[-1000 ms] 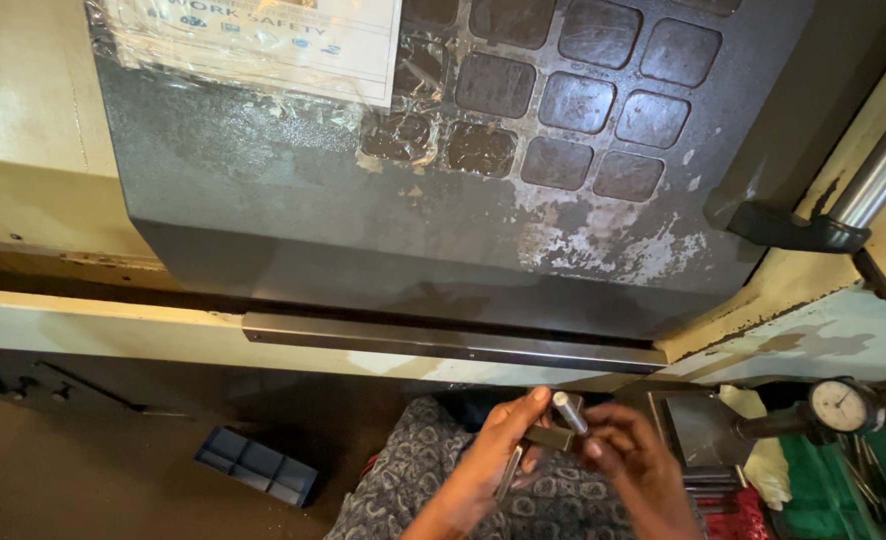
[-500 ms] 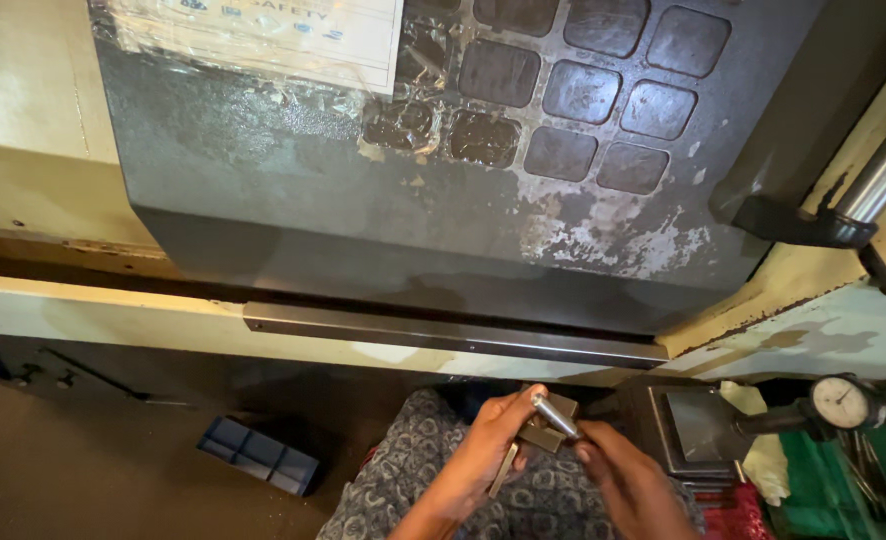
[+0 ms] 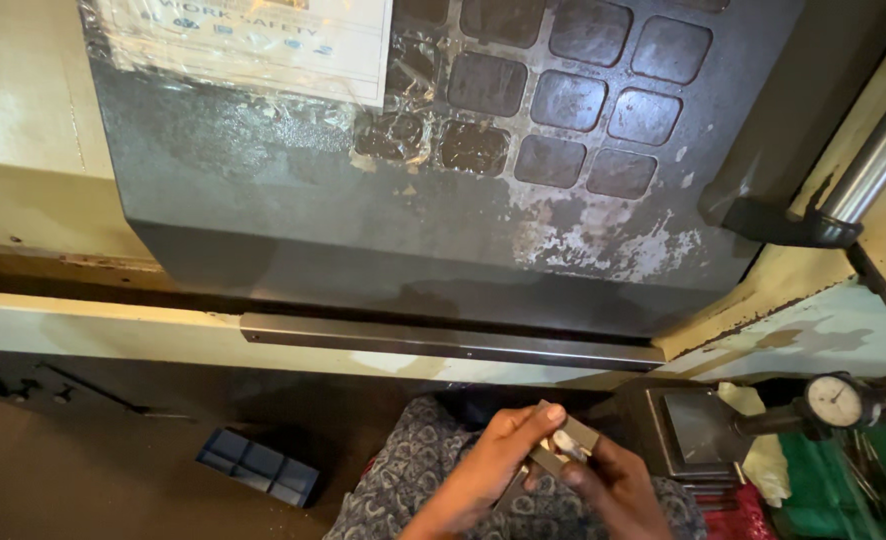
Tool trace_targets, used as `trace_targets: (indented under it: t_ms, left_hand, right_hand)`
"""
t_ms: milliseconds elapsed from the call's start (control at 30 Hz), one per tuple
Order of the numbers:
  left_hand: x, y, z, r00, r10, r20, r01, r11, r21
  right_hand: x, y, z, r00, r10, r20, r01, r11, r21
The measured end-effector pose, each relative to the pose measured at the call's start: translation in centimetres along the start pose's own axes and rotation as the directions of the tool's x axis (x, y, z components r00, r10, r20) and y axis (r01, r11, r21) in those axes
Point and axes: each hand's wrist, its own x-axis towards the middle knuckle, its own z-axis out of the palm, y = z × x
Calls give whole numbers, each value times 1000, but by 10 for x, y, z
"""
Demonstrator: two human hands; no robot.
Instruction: The person opens a machine door, wipes a metal rod with a cloth, and then wipes the machine's exterior surface. The person repeats this sequence, opening the door, wiping the rod, and cleaning the surface again.
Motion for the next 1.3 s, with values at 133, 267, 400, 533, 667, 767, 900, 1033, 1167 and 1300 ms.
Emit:
trace_targets:
  t_ms: [133,267,400,533,667,767,900,1033,1167,1300]
  left_hand:
    - [1,2,-5,999,-22,24,22,1000,-2]
    - [4,5,-19,958,-79,-276,75,997,-24]
    - [13,-3,-25,931,47,-363,-68,997,-44]
    - [21,-23,-18,937,82,-340,-99,994,-35]
    - [21,-26,-19,935,192,-297,-202,979,-1]
    - [19,-16,-15,966,160,-203,-242,835,-493]
    - [20,7,-15,954,-103,-281,-114,743,-659]
    - [19,4,-20,925,-203,-322,-88,710,-699]
    - [26,-21,-36,915,-57,-398,-284,609,-741]
    - [33,-37,-52,963,49,-264,-265,351,-898]
  right_hand:
    - [13,43,-14,997,-57,54,56,998,25]
    - [9,54,-39,963,-93,-252,49,983,-175]
    - [14,21,-20,917,-118,-382,81,990,-111]
    - [18,-16,42,936,-33,-351,51,998,41]
    - [21,-49,60,943,-76,-325,107,991,77]
    - [20,-61,67,926,-197,-321,238,967,91]
    - [19,-67,76,797,-487,-356,372,861,-346]
    - [13,-71,73,677,-735,40,536,455,-711]
    - [6,-73,78,784,-574,236,524,409,-747]
    - [-1,-75,77,799,-559,222,552,534,-641]
